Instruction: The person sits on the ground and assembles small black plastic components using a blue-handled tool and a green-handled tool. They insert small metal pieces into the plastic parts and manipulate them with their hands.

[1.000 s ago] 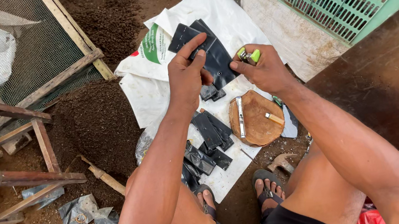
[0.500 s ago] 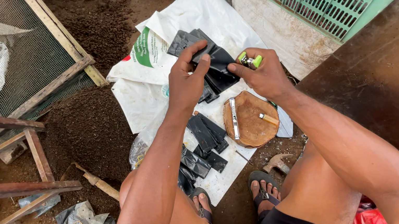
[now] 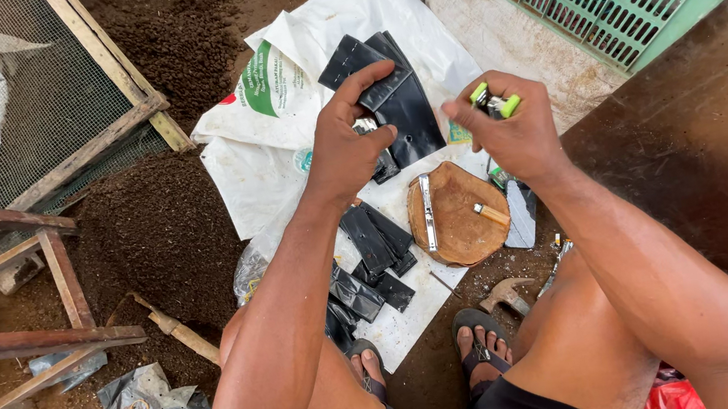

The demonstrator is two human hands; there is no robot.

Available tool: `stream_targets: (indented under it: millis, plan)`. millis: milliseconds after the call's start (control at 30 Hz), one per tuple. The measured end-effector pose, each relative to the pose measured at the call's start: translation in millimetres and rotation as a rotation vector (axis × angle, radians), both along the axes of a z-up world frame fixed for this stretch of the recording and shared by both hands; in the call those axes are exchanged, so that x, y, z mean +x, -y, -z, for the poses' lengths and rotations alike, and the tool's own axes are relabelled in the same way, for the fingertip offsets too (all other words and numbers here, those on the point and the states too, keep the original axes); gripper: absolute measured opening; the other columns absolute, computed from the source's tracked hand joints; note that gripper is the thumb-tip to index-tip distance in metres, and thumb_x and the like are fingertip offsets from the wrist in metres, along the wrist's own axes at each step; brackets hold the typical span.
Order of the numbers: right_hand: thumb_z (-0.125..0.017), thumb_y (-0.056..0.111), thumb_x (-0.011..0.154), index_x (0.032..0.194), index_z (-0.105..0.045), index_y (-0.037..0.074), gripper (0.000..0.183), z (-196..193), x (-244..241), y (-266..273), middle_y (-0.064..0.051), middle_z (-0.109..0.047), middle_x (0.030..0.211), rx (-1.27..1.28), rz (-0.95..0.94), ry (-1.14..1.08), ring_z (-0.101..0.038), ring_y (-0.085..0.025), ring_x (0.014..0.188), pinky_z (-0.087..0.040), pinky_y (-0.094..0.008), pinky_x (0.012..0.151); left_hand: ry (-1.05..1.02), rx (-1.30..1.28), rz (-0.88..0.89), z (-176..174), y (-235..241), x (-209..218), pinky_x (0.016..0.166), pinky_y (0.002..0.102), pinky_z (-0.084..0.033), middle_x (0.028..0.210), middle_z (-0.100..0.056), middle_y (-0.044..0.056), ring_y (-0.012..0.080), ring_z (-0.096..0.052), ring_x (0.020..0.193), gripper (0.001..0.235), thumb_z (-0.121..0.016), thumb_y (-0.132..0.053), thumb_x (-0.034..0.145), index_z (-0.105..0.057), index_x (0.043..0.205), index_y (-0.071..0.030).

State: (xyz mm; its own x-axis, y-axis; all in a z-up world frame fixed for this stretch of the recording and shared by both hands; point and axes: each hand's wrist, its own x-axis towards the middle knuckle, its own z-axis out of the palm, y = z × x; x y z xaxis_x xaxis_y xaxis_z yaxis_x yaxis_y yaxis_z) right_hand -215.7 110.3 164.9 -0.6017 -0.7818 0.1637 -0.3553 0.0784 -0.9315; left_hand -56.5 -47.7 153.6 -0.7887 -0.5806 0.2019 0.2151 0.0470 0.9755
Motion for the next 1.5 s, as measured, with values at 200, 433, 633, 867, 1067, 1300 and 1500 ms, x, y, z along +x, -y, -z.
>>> stream_targets:
  millis: [200, 433, 633, 867, 1067, 1300, 1500]
  plan:
    - [-0.087, 0.016, 0.085, 0.087, -0.073, 0.002, 0.021, 6, 5, 5, 0.001, -0.067, 0.073, 0.141, -0.060, -0.090, -0.054, -0.003, 0.067, -0.044, -0.024, 0.057, -0.097, 0.067, 0.018, 4, -1, -5, 0.092, 0.026, -0.056, 0.125, -0.071, -0.001, 0.0097, -0.066, 0.107, 0.056, -0.073, 0.008, 0.086, -0.063, 0.138, -0.010]
    - [-0.077, 0.008, 0.096, 0.093, -0.072, -0.001, 0.011, 10, 3, -3, 0.000, -0.068, 0.081, -0.082, -0.095, -0.318, -0.058, -0.006, 0.074, -0.046, -0.025, 0.065, 0.069, -0.113, -0.014, 1, 5, 0, 0.079, 0.025, -0.048, 0.117, -0.072, 0.000, 0.0085, -0.052, 0.087, 0.035, -0.070, -0.004, 0.100, -0.070, 0.134, -0.009]
    - [-0.076, 0.010, 0.099, 0.094, -0.069, -0.002, 0.014, 7, 8, -4, -0.005, -0.062, 0.074, -0.154, -0.046, 0.159, -0.054, -0.009, 0.058, -0.047, -0.029, 0.054, 0.097, 0.078, 0.059, -7, 1, 2, 0.055, 0.026, -0.054, 0.110, -0.072, 0.010, 0.0130, -0.063, 0.067, 0.041, -0.068, -0.002, 0.095, -0.066, 0.136, -0.007]
    - [-0.072, 0.013, 0.094, 0.095, -0.066, -0.002, 0.016, 2, 17, -4, -0.010, -0.070, 0.074, -0.078, -0.102, 0.691, -0.050, -0.010, 0.044, -0.049, -0.030, 0.044, -0.070, -0.056, -0.002, -15, -4, 9, 0.071, 0.023, -0.064, 0.136, -0.067, 0.011, 0.0089, -0.074, 0.095, 0.053, -0.075, 0.008, 0.089, -0.063, 0.138, -0.006]
    - [-0.068, 0.003, 0.100, 0.117, -0.062, -0.004, 0.020, 11, 25, -6, -0.004, -0.059, 0.082, -0.238, -0.354, 0.719, -0.058, -0.012, 0.068, -0.049, -0.031, 0.060, -0.188, -0.128, -0.044, -20, -3, 15, 0.072, 0.023, -0.060, 0.143, -0.064, 0.007, 0.0084, -0.072, 0.098, 0.062, -0.078, 0.011, 0.088, -0.059, 0.144, -0.008]
    - [-0.060, 0.010, 0.104, 0.128, -0.058, -0.007, 0.029, 22, 30, -6, -0.010, -0.065, 0.108, -0.231, -0.513, 0.787, -0.064, -0.018, 0.092, -0.052, -0.033, 0.082, -0.078, -0.279, -0.172, -28, -2, 29, 0.060, 0.022, -0.049, 0.111, -0.075, 0.006, 0.0053, -0.062, 0.074, 0.060, -0.078, 0.007, 0.092, -0.058, 0.145, -0.012]
    - [-0.072, 0.008, 0.099, 0.135, -0.055, -0.003, 0.041, 20, 30, -2, -0.013, -0.068, 0.119, -0.308, -0.577, 0.663, -0.068, -0.020, 0.105, -0.055, -0.032, 0.088, -0.182, -0.451, -0.187, -32, -6, 34, 0.067, 0.023, -0.061, 0.145, -0.066, 0.006, 0.0071, -0.072, 0.092, 0.061, -0.080, 0.007, 0.094, -0.058, 0.146, -0.014]
